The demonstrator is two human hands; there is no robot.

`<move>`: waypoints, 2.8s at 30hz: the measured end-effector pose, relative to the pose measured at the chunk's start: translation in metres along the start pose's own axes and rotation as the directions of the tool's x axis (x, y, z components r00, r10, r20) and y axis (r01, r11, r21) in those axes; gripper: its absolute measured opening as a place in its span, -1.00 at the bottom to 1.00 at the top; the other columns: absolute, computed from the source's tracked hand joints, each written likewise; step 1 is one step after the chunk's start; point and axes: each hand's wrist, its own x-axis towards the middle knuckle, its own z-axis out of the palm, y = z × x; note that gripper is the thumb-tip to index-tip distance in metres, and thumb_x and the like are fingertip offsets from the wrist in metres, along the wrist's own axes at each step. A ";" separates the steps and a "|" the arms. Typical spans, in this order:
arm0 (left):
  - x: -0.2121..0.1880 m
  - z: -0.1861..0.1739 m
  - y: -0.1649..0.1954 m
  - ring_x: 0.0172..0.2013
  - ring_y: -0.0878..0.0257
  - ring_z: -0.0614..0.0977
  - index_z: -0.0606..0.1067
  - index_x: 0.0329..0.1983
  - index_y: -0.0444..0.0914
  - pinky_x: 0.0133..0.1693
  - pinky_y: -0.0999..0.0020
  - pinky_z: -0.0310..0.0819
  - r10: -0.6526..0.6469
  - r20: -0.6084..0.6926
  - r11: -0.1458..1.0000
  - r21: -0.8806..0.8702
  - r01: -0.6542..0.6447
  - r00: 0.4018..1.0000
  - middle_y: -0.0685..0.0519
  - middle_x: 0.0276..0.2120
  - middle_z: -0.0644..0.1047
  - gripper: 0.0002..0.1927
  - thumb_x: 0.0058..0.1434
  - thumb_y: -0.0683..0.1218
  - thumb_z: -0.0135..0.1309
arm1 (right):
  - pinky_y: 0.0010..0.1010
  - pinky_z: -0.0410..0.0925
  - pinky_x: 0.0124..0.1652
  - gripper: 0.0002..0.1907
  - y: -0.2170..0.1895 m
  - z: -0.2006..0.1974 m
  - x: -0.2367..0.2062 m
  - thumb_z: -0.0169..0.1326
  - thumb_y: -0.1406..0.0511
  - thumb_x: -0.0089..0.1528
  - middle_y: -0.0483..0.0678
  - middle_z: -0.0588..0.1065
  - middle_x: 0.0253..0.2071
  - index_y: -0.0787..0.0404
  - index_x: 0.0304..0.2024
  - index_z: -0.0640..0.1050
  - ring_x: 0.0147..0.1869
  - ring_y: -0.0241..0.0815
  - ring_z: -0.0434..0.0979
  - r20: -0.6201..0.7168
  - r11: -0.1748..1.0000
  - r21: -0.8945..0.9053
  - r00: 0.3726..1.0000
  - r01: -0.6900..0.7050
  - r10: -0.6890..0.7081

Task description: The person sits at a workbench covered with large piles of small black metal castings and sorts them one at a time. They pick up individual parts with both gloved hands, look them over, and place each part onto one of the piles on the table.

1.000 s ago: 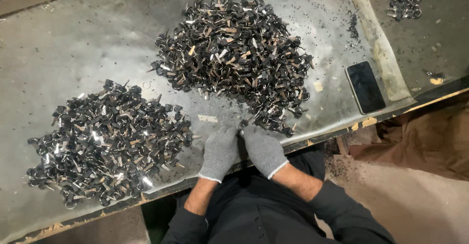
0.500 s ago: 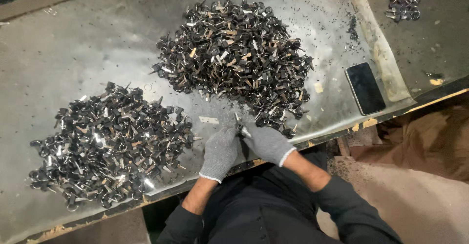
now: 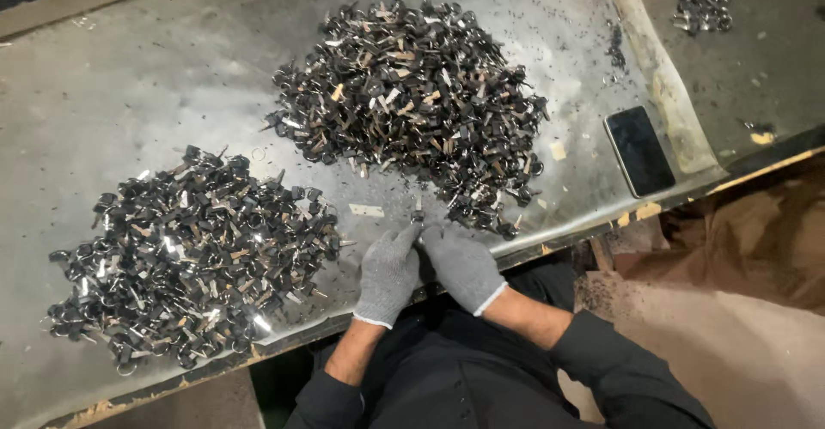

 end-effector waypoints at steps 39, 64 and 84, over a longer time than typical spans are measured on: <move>-0.012 0.007 -0.006 -0.45 -0.07 0.57 0.58 -0.15 -0.23 -0.40 0.04 0.43 0.111 -0.157 0.992 0.071 -0.101 0.981 -0.04 -0.42 0.55 -0.74 0.05 -0.18 0.13 | 0.02 0.48 -0.30 -0.85 0.007 -0.006 0.012 -0.01 0.30 0.27 0.15 0.59 -0.32 0.25 -0.16 0.45 -0.27 0.18 0.66 0.229 0.980 -0.178 0.965 -0.091 0.131; 0.018 -0.012 -0.019 -0.36 -0.19 0.65 0.55 -0.22 -0.23 -0.35 -0.13 0.48 -0.071 0.329 0.982 0.190 0.008 0.942 -0.18 -0.43 0.61 -0.84 0.19 -0.11 0.01 | -0.06 0.51 -0.38 -0.81 -0.007 0.019 0.003 -0.08 0.36 0.31 0.19 0.58 -0.46 0.39 -0.08 0.40 -0.34 0.19 0.67 0.319 0.988 0.015 0.937 -0.153 0.141; 0.005 -0.006 -0.022 -0.29 -0.17 0.65 0.53 -0.16 -0.24 -0.28 -0.10 0.50 -0.055 0.239 0.975 0.222 0.000 0.969 -0.16 -0.35 0.59 -0.82 0.24 -0.10 -0.01 | -0.04 0.49 -0.45 -0.63 -0.005 0.007 0.013 -0.03 0.27 0.31 0.13 0.58 -0.49 0.34 0.10 0.36 -0.43 0.18 0.65 0.256 0.997 -0.049 0.964 -0.064 0.075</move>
